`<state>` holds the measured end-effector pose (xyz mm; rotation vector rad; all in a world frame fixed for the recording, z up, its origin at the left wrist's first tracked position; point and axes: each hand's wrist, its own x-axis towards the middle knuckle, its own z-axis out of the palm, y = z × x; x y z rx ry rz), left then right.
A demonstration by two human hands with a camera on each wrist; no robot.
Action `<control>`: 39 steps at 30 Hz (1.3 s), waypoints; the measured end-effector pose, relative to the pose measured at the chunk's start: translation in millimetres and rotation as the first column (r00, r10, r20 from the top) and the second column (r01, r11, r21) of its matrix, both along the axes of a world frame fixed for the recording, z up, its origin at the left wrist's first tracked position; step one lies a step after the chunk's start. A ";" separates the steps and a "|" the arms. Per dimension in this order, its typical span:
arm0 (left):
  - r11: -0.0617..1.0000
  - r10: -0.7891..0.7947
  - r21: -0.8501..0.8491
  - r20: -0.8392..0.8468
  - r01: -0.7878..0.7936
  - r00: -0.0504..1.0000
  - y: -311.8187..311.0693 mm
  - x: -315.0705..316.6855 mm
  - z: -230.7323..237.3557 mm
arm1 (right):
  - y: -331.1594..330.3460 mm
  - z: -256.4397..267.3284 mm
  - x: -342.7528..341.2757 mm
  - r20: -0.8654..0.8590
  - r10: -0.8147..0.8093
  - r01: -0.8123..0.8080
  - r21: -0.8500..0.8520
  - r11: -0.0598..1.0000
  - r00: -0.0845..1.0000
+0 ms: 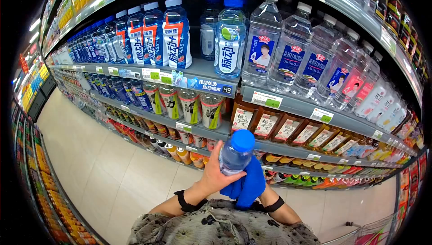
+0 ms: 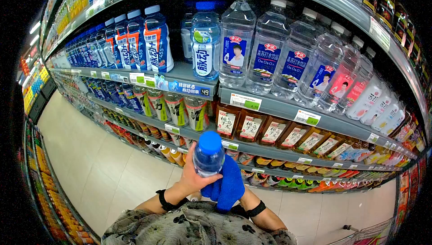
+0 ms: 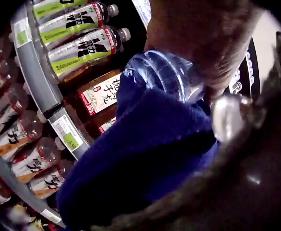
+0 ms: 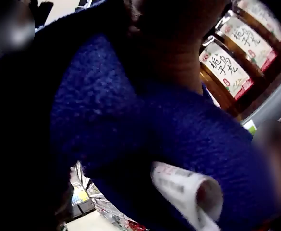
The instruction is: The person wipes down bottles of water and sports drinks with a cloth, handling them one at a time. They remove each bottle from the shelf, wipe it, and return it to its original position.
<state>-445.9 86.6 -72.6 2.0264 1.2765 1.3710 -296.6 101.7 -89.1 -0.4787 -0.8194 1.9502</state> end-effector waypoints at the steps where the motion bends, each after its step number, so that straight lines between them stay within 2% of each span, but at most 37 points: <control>1: 0.999 0.006 -0.038 0.049 -0.004 0.999 1.7 -1.5 -1.4 | 1.1 -3.8 0.0 0.003 0.029 -0.029 0.008 1.000 1.000; 2: 0.993 -0.061 -0.081 0.270 0.086 0.961 4.8 -1.2 -6.5 | 4.0 -16.0 7.3 -0.121 0.134 -0.150 -0.133 0.980 0.984; 3: 0.993 -0.064 -0.079 0.268 0.088 0.961 6.2 -1.6 -5.5 | 1.0 -15.3 6.6 -0.122 0.133 -0.148 -0.131 0.980 0.984; 5: 0.972 -0.012 -0.211 0.382 0.099 0.924 8.9 -3.0 -3.1 | -9.2 -13.6 4.2 0.171 -0.018 -0.025 0.247 0.969 0.985; 6: 0.975 -0.045 -0.183 0.391 0.126 0.919 10.5 -2.6 2.3 | -8.9 -24.3 3.0 0.312 -0.129 0.031 0.301 0.953 0.941; 7: 0.974 -0.048 -0.184 0.389 0.129 0.920 9.5 0.3 1.5 | -9.4 -30.9 4.2 0.310 -0.132 0.034 0.300 0.953 0.941; 9: 0.978 -0.018 -0.180 0.437 0.107 0.899 7.5 7.1 0.0 | -11.1 -29.5 2.5 0.358 -0.299 0.077 0.520 0.850 0.885; 11: 0.985 -0.013 -0.155 0.396 0.081 0.918 9.3 5.9 2.9 | -10.0 -17.7 -0.2 0.343 -0.250 0.051 0.497 0.866 0.905; 13: 0.990 -0.112 -0.028 0.468 0.142 0.877 8.1 2.9 2.0 | -8.9 -13.9 -7.3 0.129 -0.181 0.077 0.567 0.820 0.975; 14: 0.989 -0.070 -0.078 0.521 0.129 0.851 6.8 1.4 6.4 | -4.5 -49.1 -6.6 0.199 -0.235 0.141 0.396 0.907 0.952; 15: 0.988 -0.069 -0.082 0.522 0.131 0.850 6.6 -1.4 13.2 | -5.6 -47.1 -5.0 0.201 -0.235 0.142 0.392 0.909 0.951; 17: 0.999 0.023 -0.034 0.477 -0.008 0.879 11.9 -11.0 27.9 | -4.2 -32.6 -3.3 0.459 -0.372 -0.016 0.647 0.763 0.807; 18: 0.999 0.037 -0.022 0.491 -0.030 0.870 17.6 -17.2 27.2 | -6.5 -19.1 -5.3 0.496 -0.347 -0.036 0.610 0.791 0.796; 19: 0.995 0.032 0.066 0.514 -0.077 0.857 24.0 -20.9 32.5 | -9.2 -18.4 -7.7 0.494 -0.346 -0.037 0.612 0.790 0.798; 21: 0.985 0.064 0.102 0.535 -0.140 0.842 31.8 -28.3 58.9 | -17.0 -19.8 -13.3 0.640 -0.221 -0.234 0.548 0.803 0.736; 22: 0.985 0.065 0.103 0.535 -0.142 0.842 38.1 -31.3 71.4 | -20.4 -13.7 -15.5 0.638 -0.259 -0.261 0.603 0.753 0.725; 24: 0.965 0.038 0.183 0.616 -0.190 0.787 52.7 -38.0 94.2 | -20.5 -18.4 -13.3 0.641 -0.257 -0.263 0.599 0.756 0.724; 27: 0.952 0.050 0.215 0.596 -0.219 0.802 78.5 -52.5 120.7 | -19.4 -18.1 -7.0 0.644 -0.270 -0.249 0.596 0.763 0.716; 29: 0.937 0.209 0.144 0.495 -0.317 0.843 93.1 -63.4 133.7 | -18.1 -19.2 -2.3 0.642 -0.288 -0.234 0.602 0.764 0.711; 31: 0.949 0.162 0.146 0.536 -0.280 0.828 109.5 -68.5 140.1 | -18.2 -27.3 1.7 0.638 -0.360 -0.211 0.641 0.738 0.680; 34: 0.957 0.136 0.146 0.540 -0.252 0.831 126.1 -71.9 153.5 | -20.7 -30.3 6.5 0.632 -0.366 -0.204 0.647 0.735 0.683; 35: 0.937 0.160 0.183 0.531 -0.297 0.832 132.2 -72.9 156.3 | -21.7 -29.8 7.3 0.631 -0.370 -0.200 0.647 0.735 0.682; 37: 0.915 0.182 0.219 0.523 -0.338 0.833 142.8 -71.7 162.9 | -24.4 -28.2 8.7 0.652 -0.255 -0.175 0.520 0.836 0.714; 39: 0.866 0.220 0.315 0.457 -0.388 0.862 151.4 -71.1 170.2 | -22.1 -35.4 10.9 0.654 -0.292 -0.192 0.563 0.804 0.698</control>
